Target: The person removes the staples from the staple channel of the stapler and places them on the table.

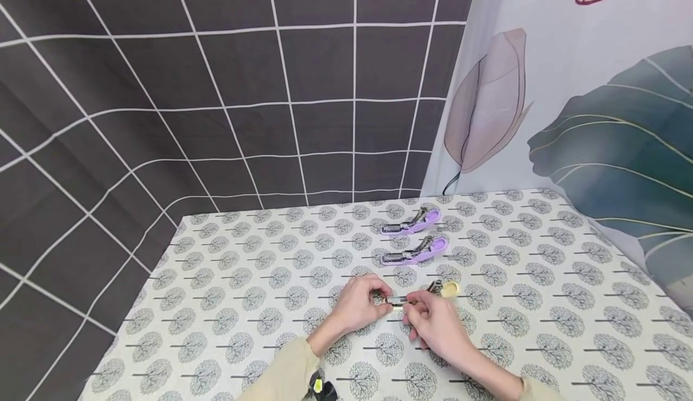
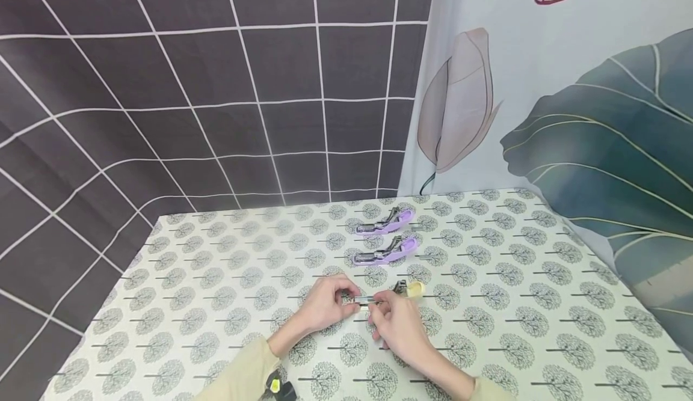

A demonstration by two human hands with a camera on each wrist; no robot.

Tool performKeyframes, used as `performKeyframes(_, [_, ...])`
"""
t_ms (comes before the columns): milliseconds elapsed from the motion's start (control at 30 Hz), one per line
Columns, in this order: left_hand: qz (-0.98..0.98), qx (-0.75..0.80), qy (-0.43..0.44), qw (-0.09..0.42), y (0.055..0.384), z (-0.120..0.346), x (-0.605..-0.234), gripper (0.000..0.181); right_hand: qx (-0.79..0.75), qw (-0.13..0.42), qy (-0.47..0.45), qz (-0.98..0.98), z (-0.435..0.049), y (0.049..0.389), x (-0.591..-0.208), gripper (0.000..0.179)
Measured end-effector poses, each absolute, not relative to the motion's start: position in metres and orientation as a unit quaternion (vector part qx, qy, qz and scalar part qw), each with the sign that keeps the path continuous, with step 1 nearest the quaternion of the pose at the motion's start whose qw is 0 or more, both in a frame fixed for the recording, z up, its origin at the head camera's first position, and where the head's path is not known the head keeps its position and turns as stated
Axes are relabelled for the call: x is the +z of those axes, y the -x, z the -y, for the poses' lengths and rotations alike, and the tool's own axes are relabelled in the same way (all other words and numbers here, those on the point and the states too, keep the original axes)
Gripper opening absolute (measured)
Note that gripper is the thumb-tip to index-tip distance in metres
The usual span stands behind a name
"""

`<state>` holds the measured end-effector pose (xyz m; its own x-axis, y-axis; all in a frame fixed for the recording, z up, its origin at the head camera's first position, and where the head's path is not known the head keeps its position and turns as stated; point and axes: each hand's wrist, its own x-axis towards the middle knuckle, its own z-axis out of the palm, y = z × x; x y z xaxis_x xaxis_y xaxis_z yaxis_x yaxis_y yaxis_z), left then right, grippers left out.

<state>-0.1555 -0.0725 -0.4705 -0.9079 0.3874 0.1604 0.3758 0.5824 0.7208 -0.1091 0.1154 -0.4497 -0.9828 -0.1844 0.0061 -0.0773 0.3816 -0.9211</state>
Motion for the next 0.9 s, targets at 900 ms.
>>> performKeyframes(900, [-0.889,0.405,-0.215,0.009,0.155,0.072,-0.469,0.02,-0.634,0.084,0.019,-0.769,-0.104,0.117,-0.454,0.019])
